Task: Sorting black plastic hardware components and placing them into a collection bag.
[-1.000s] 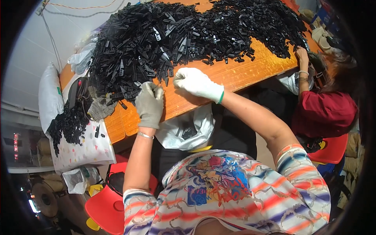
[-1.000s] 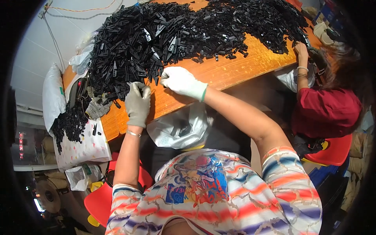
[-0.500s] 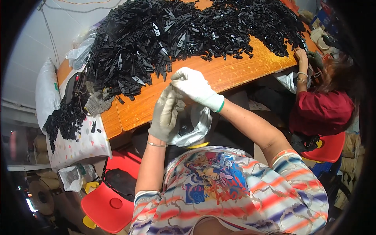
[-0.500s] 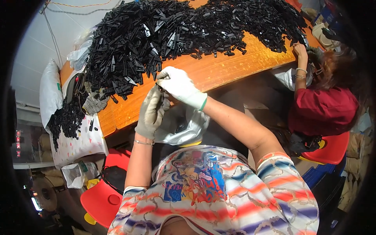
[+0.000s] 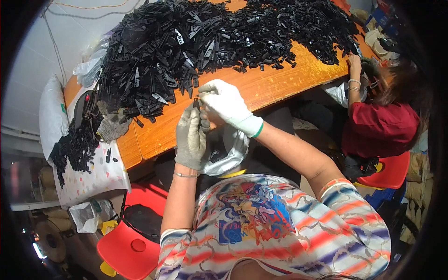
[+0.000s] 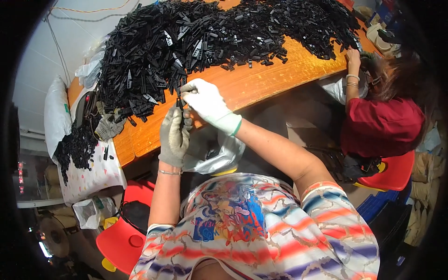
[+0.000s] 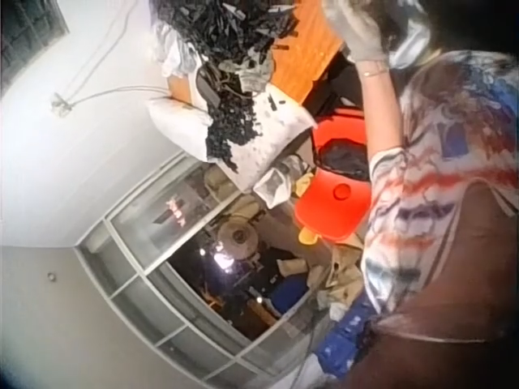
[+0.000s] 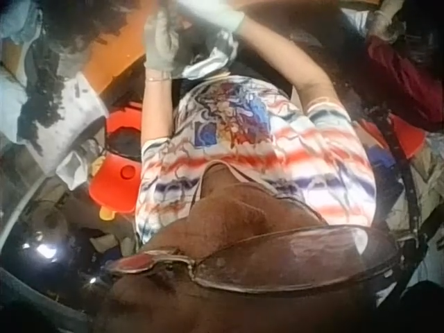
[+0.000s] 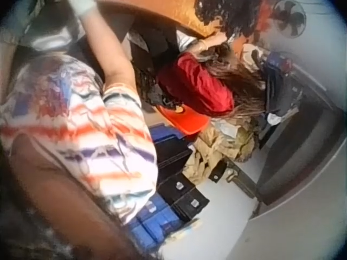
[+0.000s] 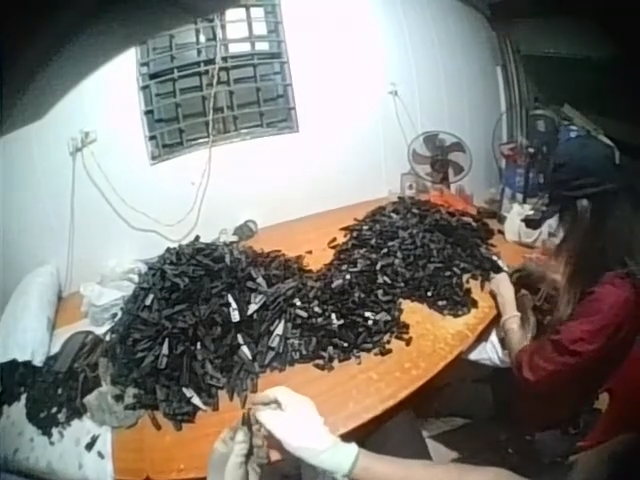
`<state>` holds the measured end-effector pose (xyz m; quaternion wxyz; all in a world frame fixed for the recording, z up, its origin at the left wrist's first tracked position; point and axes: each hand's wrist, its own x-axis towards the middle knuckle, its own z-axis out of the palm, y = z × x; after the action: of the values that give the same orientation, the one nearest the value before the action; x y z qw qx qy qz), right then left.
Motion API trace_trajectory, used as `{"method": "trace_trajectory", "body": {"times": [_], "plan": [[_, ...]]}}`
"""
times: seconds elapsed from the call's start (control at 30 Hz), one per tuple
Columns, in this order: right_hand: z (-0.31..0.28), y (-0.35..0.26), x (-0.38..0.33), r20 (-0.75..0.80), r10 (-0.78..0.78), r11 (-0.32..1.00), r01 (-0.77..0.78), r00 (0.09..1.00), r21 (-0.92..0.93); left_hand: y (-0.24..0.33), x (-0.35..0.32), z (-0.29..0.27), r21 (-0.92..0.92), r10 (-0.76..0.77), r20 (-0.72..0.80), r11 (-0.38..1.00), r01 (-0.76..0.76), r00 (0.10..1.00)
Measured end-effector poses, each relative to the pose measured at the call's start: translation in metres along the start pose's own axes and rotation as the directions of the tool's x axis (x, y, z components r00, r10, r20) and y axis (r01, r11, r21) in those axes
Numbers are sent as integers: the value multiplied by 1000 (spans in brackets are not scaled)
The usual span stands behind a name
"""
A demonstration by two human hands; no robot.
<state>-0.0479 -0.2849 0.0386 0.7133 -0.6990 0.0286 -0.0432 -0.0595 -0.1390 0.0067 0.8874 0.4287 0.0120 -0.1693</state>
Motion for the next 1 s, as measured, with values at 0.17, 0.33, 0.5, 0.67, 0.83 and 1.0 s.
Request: {"method": "trace_trajectory", "body": {"times": [0.17, 0.33, 0.5, 0.67, 0.83, 1.0], "plan": [[5, -8, -6, 38, 50, 996, -52, 998, 71, 0, -3, 1, 52, 32, -19, 998, -31, 999], [3, -8, -10, 47, 74, 994, -70, 996, -82, 1, -4, 4, 161, 35, -66, 987, -24, 997], [1, -8, -10, 103, 12, 947, 22, 995, -321, -2, -6, 10, 414, 154, -159, 907, -76, 975], [0, -1, -4, 321, -250, 547, 407, 913, -732, -10, -8, 11, 609, 318, -82, 766, -205, 944], [3, 6, 3, 460, -314, 461, 557, 831, -691, -12, -4, 7, 712, 378, -152, 683, -164, 913], [3, 6, 3, 471, -236, 428, 527, 850, -734, -15, 10, 5, 547, 244, -263, 835, -64, 934]]}}
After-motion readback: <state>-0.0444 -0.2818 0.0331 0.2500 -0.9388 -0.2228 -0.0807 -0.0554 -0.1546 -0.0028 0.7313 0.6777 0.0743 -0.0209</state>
